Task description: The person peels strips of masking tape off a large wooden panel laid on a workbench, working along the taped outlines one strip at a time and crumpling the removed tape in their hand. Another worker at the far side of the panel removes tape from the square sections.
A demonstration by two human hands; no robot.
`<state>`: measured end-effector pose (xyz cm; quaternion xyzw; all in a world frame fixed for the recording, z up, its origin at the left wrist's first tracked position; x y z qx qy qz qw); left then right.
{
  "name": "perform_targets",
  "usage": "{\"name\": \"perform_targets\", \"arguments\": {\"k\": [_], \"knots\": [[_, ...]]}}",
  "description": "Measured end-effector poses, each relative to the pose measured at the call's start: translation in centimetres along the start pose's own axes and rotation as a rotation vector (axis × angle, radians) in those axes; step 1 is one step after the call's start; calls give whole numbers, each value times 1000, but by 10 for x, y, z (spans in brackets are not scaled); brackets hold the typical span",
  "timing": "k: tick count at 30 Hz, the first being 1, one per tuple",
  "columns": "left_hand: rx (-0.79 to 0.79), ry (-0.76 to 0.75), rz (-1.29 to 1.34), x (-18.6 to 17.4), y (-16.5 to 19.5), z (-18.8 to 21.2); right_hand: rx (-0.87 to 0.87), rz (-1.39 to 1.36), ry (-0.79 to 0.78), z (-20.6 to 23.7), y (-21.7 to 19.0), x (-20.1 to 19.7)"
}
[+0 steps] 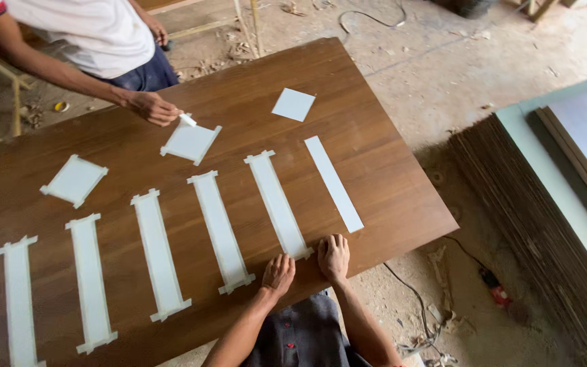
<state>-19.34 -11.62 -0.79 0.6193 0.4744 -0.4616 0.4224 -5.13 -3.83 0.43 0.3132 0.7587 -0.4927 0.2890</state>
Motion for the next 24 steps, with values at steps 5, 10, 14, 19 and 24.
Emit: {"name": "perform_targets", "arguments": {"k": [5, 10, 14, 19, 24], "knots": [[-5, -48, -28, -9, -1, -3, -24, 63, -31, 0, -8, 4], [-37, -179, 164, -11, -21, -7, 14, 131, -62, 2, -9, 8], [-89, -114, 469, -28, -34, 3, -26, 139, -30, 3, -17, 4], [-219, -56, 593, -33, -41, 14, -16, 182, -57, 6, -21, 6], [-384, 53, 650, -27, -46, 23, 16, 209, -75, 8, -21, 11]]}}
Point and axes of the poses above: each hand's wrist, its own z-axis away from the middle knuckle, its own x-axis out of the palm, y = z × x, the point moved 7 cm from there along -z, towards the middle knuckle, and after that the axes turned 4 degrees about -x, right-handed, at the moved point
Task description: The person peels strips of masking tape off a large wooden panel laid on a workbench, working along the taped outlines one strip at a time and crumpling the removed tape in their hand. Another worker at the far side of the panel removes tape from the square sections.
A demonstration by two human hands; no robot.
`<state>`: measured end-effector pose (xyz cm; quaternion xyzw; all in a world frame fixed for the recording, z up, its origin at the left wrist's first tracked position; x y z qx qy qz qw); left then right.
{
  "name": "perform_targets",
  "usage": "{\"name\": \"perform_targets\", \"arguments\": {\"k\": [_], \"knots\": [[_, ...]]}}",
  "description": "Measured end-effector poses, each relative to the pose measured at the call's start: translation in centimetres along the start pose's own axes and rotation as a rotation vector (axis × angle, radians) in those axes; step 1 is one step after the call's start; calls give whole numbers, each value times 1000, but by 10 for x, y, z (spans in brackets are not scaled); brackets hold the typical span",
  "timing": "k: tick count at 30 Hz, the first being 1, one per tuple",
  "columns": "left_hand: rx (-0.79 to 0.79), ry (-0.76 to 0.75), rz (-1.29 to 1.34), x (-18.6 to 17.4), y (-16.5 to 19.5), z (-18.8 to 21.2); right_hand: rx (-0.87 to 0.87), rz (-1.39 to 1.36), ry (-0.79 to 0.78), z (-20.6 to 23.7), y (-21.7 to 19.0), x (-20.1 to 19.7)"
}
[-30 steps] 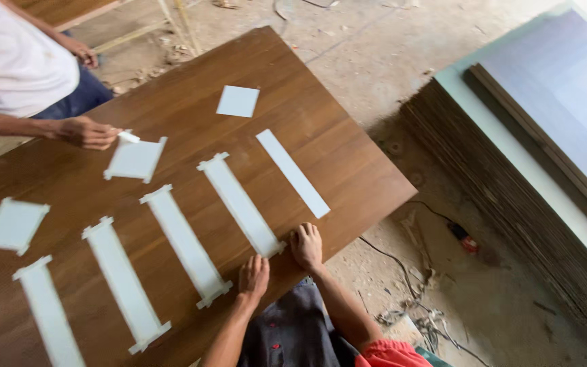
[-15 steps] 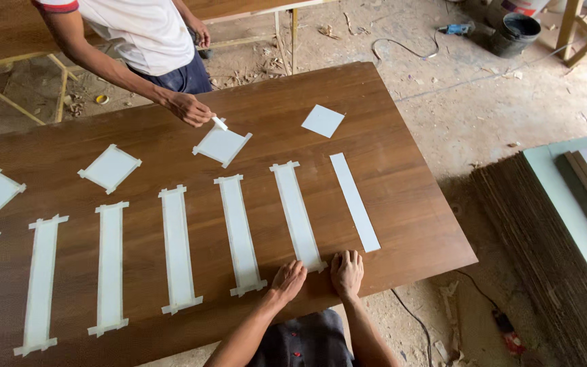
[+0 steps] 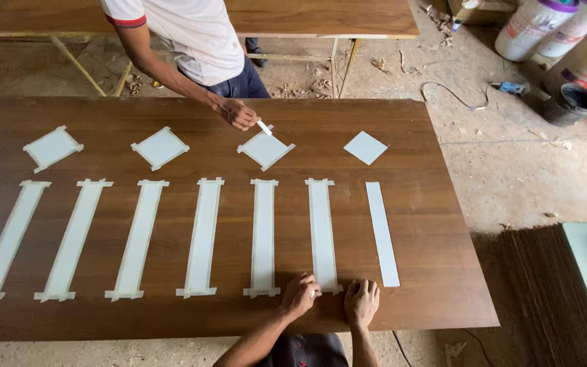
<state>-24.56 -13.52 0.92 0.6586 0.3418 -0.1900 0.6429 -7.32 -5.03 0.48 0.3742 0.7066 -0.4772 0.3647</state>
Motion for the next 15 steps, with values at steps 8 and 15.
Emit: {"name": "perform_targets", "arguments": {"k": [8, 15], "knots": [[249, 130, -225, -2, 20, 7, 0, 43, -24, 0, 1, 5], [285, 127, -372, -5, 27, 6, 8, 46, -39, -1, -1, 5]]}}
Point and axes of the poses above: each hand's wrist, its own z-axis away from the middle knuckle, its own x-axis out of the palm, y = z × x, the point moved 7 cm from there along -z, towards the middle knuckle, and after that the axes turned 4 degrees about -x, right-handed, at the moved point
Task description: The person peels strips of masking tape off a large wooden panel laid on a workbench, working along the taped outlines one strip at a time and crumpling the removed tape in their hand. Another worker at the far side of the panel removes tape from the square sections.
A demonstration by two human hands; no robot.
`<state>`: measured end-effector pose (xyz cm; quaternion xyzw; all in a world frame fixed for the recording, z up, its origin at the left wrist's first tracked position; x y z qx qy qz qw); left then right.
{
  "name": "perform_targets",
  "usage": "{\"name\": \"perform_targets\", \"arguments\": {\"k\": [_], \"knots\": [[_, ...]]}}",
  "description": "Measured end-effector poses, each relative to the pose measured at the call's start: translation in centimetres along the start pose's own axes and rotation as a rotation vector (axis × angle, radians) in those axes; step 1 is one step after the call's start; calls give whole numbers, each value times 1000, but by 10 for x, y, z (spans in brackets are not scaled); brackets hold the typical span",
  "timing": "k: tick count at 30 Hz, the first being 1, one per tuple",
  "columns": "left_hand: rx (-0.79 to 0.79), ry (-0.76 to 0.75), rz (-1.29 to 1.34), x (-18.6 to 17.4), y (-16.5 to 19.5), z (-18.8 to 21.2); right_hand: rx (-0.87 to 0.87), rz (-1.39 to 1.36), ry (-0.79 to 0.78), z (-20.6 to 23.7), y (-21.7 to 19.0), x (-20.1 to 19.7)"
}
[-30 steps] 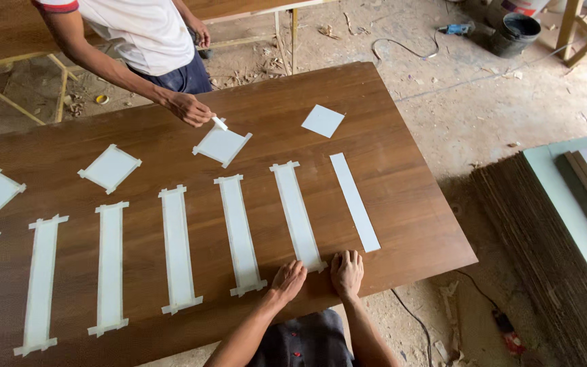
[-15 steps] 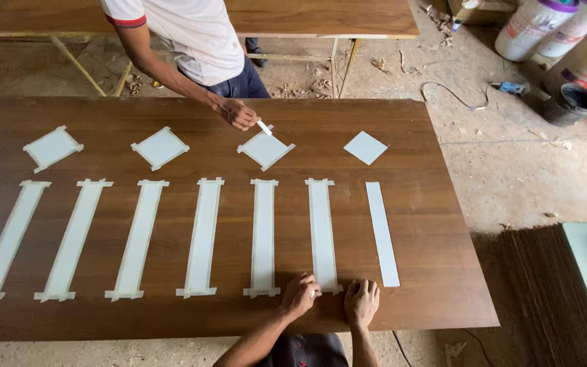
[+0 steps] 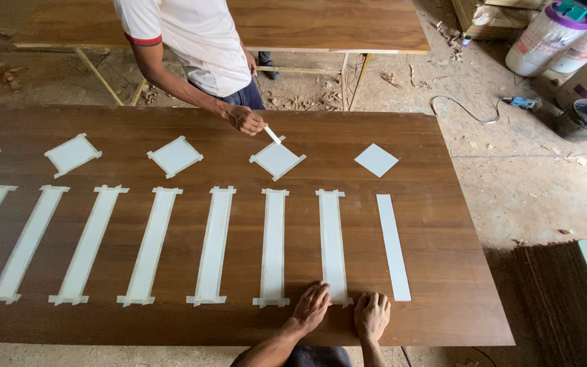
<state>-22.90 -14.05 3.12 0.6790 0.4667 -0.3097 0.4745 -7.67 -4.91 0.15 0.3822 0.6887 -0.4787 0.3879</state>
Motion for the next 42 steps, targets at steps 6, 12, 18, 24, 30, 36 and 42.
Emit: {"name": "perform_targets", "arguments": {"k": [6, 12, 18, 24, 30, 36, 42], "knots": [[-54, 12, 63, -7, -6, -1, -23, -8, 16, 6, -3, -6], [-205, -190, 398, 3, -22, 3, 22, 33, -12, 5, -5, -6], [-358, -53, 477, -1, -27, 13, 20, 47, -18, 5, -7, -3], [-254, 11, 331, -3, -20, 5, 32, 29, 9, 4, -3, 0], [-23, -17, 144, 1, -8, -2, 10, 32, 15, 0, -2, 2], [84, 49, 89, -2, -10, -6, -10, 31, 37, -3, -6, 1], [52, 44, 70, -5, -16, -2, 10, 53, -17, 0, -8, 4]]}}
Point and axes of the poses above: each hand's wrist, its own z-axis away from the middle knuckle, its own x-axis out of the palm, y = z × x, the point moved 7 cm from there along -z, towards the middle knuckle, and after that the axes turned 4 degrees about -x, right-handed, at the moved point
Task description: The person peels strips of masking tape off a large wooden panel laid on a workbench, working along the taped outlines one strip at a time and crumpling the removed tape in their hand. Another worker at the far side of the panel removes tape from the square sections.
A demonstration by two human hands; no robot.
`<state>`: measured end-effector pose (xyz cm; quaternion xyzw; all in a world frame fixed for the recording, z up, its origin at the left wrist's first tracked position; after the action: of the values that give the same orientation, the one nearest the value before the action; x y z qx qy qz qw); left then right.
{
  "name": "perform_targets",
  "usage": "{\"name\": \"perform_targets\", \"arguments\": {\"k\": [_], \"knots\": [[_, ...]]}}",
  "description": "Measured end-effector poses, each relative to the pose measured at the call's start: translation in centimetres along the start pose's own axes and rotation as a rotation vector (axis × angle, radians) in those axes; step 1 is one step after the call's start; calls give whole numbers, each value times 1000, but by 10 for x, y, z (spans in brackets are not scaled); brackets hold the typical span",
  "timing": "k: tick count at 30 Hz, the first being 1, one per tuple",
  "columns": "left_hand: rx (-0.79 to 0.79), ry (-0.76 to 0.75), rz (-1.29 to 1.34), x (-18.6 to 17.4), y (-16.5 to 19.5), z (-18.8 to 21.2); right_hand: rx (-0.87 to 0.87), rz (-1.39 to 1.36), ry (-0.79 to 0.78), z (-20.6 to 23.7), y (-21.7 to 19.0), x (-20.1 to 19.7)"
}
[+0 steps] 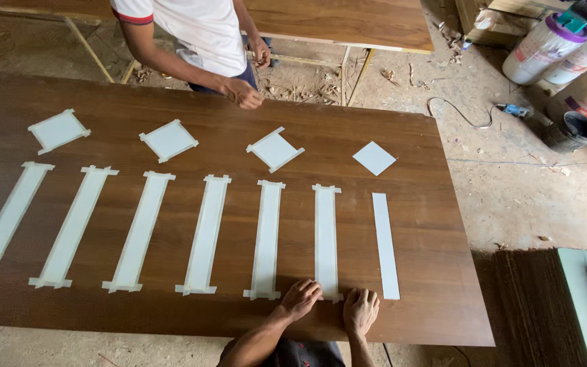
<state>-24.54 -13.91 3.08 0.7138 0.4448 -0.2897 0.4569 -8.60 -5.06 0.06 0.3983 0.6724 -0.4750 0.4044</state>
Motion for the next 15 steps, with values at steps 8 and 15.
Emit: {"name": "perform_targets", "arguments": {"k": [8, 15], "knots": [[-60, -47, 17, -5, -3, 1, -574, -191, -170, 35, -51, 2], [-484, -121, 376, -1, -48, -4, -499, -329, -231, 35, -63, 8]]}}
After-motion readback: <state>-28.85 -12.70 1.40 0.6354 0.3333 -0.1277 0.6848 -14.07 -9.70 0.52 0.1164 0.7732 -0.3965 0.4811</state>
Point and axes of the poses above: each hand's wrist, its own z-axis away from the middle knuckle, its own x-axis out of the palm, y = z × x, the point moved 7 cm from there along -z, towards the middle knuckle, and after that the axes turned 4 degrees about -x, right-handed, at the moved point
